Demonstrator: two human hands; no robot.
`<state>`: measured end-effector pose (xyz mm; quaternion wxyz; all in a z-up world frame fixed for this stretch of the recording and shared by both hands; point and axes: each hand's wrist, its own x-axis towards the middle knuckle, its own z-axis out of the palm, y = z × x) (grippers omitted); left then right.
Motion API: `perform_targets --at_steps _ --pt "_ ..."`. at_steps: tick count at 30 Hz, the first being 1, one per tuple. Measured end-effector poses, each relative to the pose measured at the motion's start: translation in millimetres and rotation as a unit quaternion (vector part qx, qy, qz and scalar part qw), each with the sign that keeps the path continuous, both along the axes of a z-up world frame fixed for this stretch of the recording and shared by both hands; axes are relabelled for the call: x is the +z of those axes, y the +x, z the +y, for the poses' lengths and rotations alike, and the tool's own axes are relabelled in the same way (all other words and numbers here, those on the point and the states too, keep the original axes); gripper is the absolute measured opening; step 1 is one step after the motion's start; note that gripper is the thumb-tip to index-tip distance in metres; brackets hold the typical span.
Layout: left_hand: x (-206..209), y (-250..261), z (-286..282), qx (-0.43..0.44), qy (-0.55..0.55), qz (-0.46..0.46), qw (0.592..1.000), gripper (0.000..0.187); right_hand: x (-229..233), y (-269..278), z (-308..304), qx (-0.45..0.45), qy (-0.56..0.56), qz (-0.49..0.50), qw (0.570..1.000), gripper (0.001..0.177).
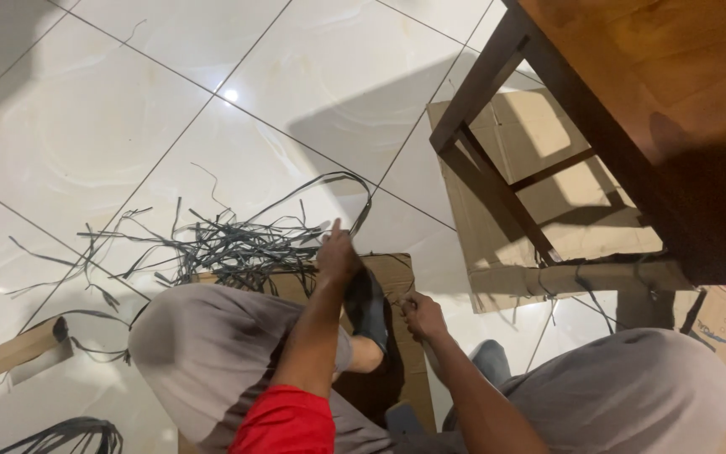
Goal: Wrapping wooden chair legs with protective plastic ties and cardboard
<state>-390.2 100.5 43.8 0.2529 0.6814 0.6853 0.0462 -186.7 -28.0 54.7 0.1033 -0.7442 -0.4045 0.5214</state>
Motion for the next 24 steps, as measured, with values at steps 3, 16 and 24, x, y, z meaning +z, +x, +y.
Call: perform_targets --at_steps 3,16,24 --pt "-27.7 -11.3 3.9 0.019 -0.072 0.021 0.997 0.043 -5.9 2.9 -0.5 -0.032 -0.007 0.022 0.999 0.027" --pt "-75.5 -17.5 16.2 0.011 -0.109 0.005 0.994 0.09 -14.7 10.5 -2.8 0.001 -0.006 0.011 1.0 0.031" --pt "-23.9 14.2 12.1 -0.122 0.426 -0.016 0.896 0.05 -21.1 11.1 -0.2 0.008 0.029 -0.023 0.999 0.035"
